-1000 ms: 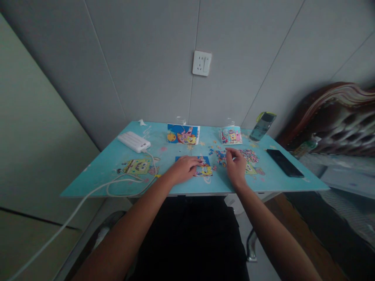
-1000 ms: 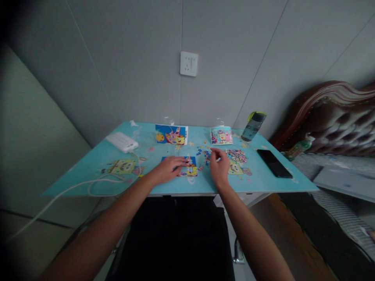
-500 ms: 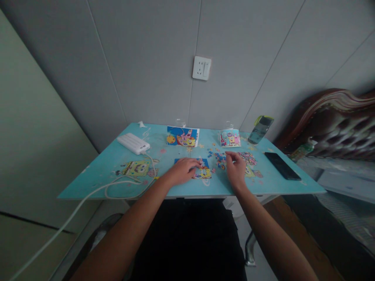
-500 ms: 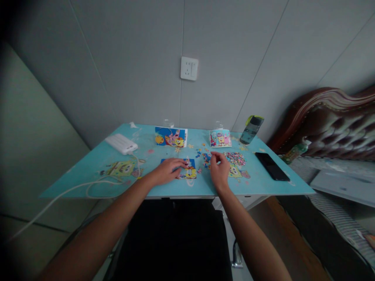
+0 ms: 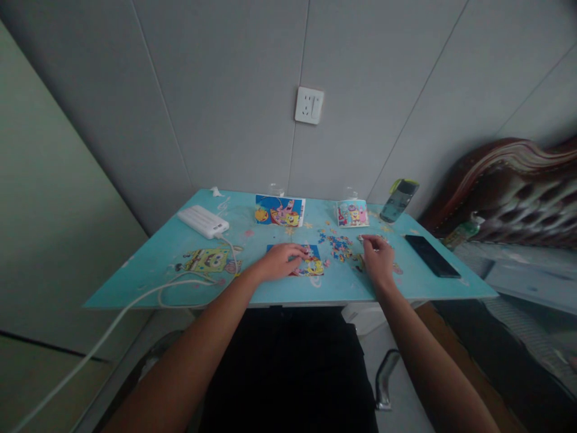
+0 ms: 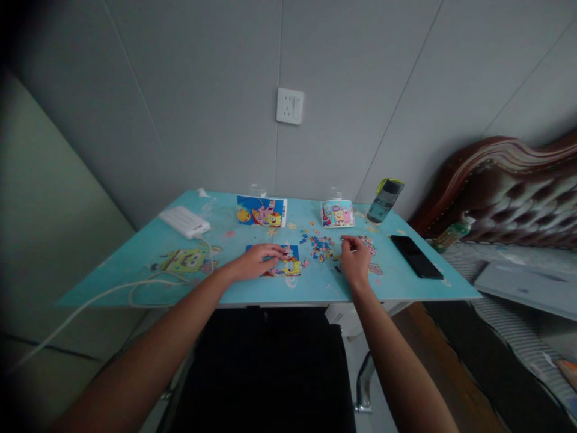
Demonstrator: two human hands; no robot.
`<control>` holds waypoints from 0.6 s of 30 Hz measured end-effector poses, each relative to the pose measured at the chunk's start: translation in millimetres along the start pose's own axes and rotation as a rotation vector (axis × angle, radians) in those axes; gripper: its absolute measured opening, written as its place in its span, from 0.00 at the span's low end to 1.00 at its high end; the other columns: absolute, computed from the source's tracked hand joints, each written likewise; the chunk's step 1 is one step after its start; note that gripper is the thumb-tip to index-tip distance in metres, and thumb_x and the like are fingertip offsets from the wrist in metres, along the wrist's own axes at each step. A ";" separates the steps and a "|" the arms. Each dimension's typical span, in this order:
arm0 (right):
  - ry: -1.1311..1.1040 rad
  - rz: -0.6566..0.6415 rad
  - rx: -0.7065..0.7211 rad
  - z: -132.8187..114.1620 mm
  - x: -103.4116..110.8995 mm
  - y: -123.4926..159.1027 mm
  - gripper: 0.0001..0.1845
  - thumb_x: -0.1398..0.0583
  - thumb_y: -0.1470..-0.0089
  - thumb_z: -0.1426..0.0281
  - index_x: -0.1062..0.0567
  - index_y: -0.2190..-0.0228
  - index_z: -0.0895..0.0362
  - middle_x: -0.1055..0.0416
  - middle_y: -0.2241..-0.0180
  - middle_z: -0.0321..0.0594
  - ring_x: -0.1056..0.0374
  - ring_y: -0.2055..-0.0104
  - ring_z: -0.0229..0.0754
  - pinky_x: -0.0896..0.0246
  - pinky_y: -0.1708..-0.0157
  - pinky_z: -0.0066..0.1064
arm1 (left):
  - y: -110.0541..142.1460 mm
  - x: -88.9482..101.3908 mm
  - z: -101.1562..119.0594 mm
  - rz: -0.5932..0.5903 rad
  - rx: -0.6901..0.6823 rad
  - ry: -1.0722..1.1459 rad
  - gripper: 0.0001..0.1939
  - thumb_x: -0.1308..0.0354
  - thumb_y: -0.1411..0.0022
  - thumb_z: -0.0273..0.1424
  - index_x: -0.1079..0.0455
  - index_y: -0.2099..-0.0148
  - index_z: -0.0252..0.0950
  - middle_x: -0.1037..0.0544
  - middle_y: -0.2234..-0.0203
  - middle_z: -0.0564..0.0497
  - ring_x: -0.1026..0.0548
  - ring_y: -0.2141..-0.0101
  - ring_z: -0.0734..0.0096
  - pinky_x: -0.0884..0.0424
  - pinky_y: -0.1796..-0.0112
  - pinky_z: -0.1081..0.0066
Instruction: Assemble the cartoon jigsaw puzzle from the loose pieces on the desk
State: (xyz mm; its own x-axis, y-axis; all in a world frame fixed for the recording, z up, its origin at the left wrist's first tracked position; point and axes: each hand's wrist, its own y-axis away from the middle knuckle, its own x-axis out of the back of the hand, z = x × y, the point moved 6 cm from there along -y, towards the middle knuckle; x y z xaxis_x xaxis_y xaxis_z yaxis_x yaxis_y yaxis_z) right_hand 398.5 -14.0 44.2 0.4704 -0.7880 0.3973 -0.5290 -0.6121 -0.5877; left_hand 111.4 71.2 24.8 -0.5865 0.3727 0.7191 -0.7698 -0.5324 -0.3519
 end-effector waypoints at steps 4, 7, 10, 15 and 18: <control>0.005 -0.046 0.033 0.6 -6.4 4.0 0.17 0.43 0.44 0.63 0.18 0.61 0.58 0.20 0.65 0.46 0.29 0.67 0.47 0.34 0.59 0.41 | -2.8 2.1 0.1 -0.042 0.012 0.043 0.13 0.46 0.31 0.34 0.20 0.53 0.43 0.22 0.46 0.52 0.24 0.46 0.64 0.30 0.42 0.63; 0.015 -0.051 0.035 1.1 -7.5 7.2 0.17 0.43 0.44 0.64 0.18 0.61 0.58 0.20 0.63 0.47 0.29 0.66 0.48 0.34 0.58 0.42 | -3.9 4.5 -1.2 -0.077 0.033 0.075 0.16 0.49 0.28 0.41 0.22 0.50 0.44 0.21 0.46 0.53 0.24 0.45 0.66 0.30 0.42 0.66; 0.026 -0.059 0.010 5.6 -6.0 6.5 0.18 0.44 0.44 0.64 0.18 0.60 0.59 0.19 0.63 0.47 0.28 0.66 0.48 0.34 0.59 0.42 | -4.2 8.9 -3.6 -0.105 0.066 0.113 0.21 0.53 0.26 0.46 0.24 0.45 0.45 0.21 0.46 0.53 0.24 0.45 0.67 0.30 0.44 0.69; 0.065 -0.113 -0.009 8.8 -7.2 5.4 0.19 0.45 0.43 0.65 0.18 0.59 0.59 0.19 0.62 0.47 0.28 0.67 0.47 0.34 0.62 0.39 | -4.6 19.2 -5.0 -0.119 0.121 0.217 0.26 0.61 0.24 0.48 0.23 0.46 0.47 0.22 0.45 0.56 0.25 0.43 0.67 0.32 0.42 0.68; 0.126 -0.152 -0.011 8.4 -9.8 6.9 0.19 0.45 0.43 0.65 0.18 0.59 0.60 0.19 0.66 0.46 0.28 0.70 0.46 0.35 0.64 0.37 | -3.9 22.8 -7.5 -0.082 0.171 0.310 0.28 0.62 0.24 0.48 0.23 0.47 0.45 0.22 0.45 0.55 0.25 0.44 0.65 0.32 0.41 0.66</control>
State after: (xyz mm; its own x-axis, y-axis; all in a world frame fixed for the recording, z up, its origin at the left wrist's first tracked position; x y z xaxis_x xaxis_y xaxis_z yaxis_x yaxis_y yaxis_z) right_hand 396.1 -10.0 30.3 0.4541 -0.6877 0.5664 -0.4664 -0.7252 -0.5066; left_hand 99.2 87.4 38.0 -0.5929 0.6183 0.5159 -0.7798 -0.6007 -0.1764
